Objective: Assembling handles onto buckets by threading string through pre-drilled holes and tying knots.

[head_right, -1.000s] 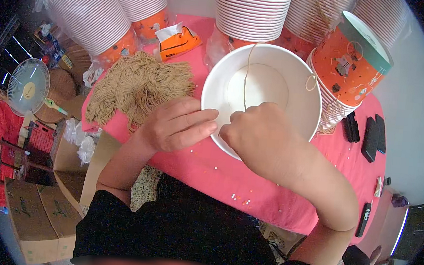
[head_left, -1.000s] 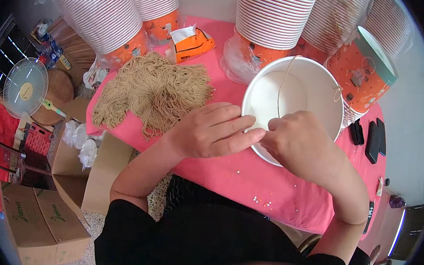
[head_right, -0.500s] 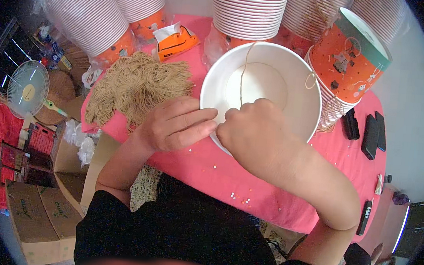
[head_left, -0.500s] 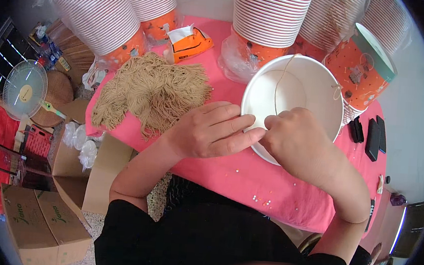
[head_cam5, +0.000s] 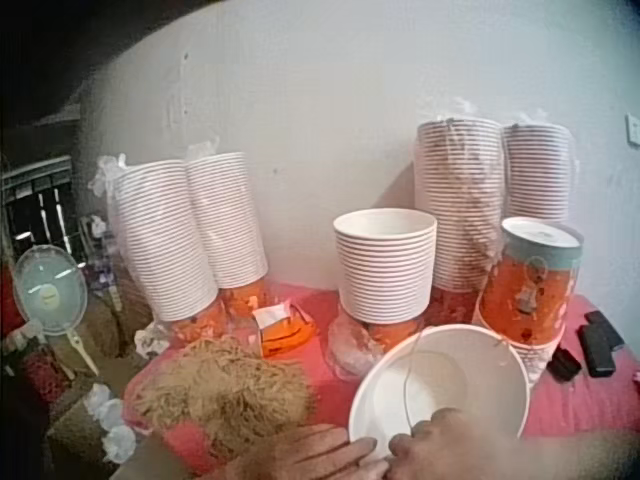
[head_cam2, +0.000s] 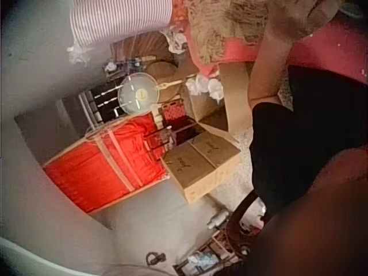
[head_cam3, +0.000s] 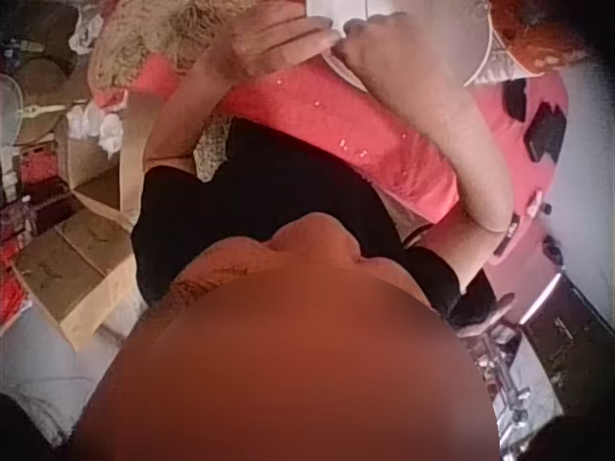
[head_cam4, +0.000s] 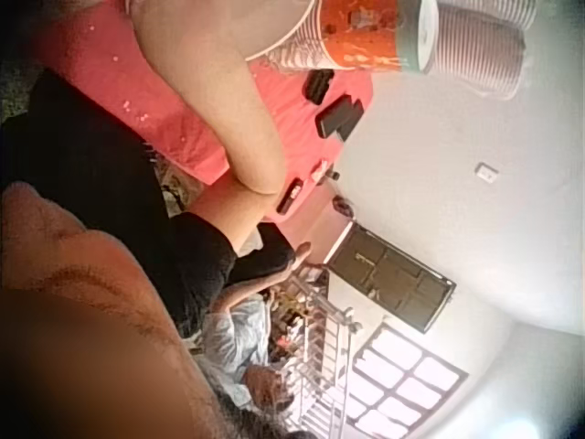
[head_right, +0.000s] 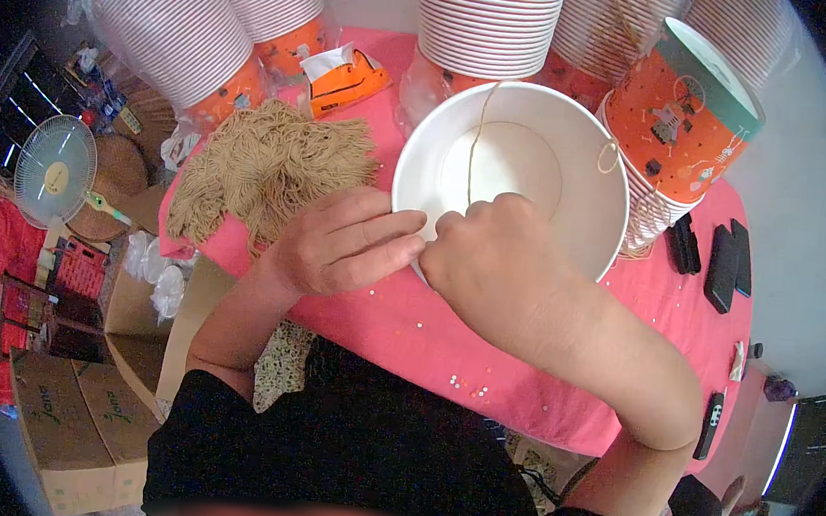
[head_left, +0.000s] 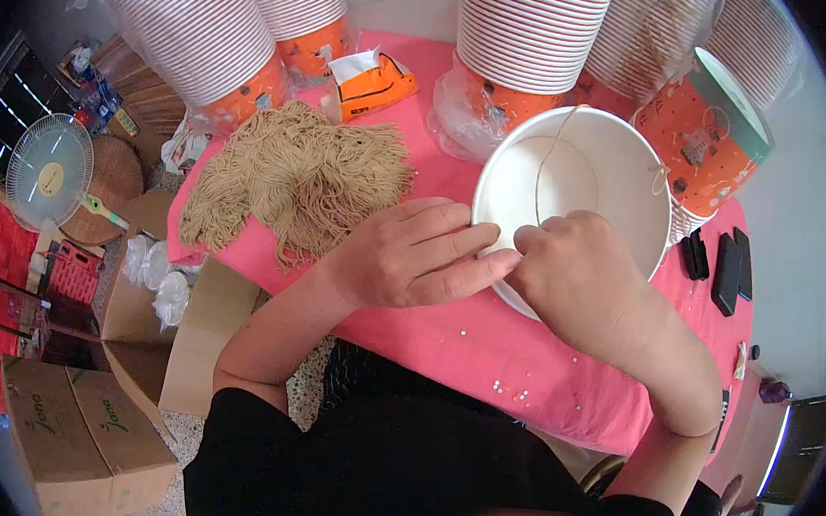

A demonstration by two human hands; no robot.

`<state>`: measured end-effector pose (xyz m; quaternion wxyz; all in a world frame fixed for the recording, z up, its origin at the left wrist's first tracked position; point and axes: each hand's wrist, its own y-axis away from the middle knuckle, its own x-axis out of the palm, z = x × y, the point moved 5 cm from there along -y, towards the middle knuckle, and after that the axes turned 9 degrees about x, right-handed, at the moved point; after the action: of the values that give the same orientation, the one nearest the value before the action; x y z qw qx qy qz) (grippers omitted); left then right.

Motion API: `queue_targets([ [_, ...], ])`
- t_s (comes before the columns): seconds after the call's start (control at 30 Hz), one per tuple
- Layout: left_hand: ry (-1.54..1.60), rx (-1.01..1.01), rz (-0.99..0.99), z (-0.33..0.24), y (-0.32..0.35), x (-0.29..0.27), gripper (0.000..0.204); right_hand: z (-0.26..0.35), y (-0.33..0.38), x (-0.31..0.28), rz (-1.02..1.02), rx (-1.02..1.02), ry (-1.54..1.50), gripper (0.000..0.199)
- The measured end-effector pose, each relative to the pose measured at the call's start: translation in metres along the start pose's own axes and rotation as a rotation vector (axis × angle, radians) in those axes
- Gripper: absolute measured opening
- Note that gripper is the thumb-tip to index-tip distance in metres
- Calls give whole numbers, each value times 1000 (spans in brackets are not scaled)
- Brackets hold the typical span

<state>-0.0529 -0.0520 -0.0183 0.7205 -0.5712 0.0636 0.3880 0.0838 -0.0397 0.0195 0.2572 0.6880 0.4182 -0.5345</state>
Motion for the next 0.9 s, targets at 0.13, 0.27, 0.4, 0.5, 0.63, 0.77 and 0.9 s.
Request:
queue_targets([
  [0.13, -1, 4, 0, 0, 2, 1, 37, 0, -1, 0, -2, 16, -10, 8],
  [0.27, -17, 3, -4, 1, -1, -1, 38, -1, -1, 0, -31, 3, -57, 6],
  [0.4, 14, -20, 7, 4, 1, -1, 42, -9, -2, 13, -33, 13, -277, 7],
  [0.5, 147, -108, -5, 11, -1, 2, 43, -17, -1, 26, -22, 35, -634, 9],
  [0.63, 232, -227, 99, 16, 0, 5, 41, -23, -5, 24, 109, 40, -813, 12],
  [0.77, 325, -423, 96, 25, 10, 15, 45, -36, -6, 37, 294, 166, -1135, 23],
  [0.9, 218, -455, -23, 29, 11, 19, 36, -35, -10, 44, 238, 203, -1200, 24],
])
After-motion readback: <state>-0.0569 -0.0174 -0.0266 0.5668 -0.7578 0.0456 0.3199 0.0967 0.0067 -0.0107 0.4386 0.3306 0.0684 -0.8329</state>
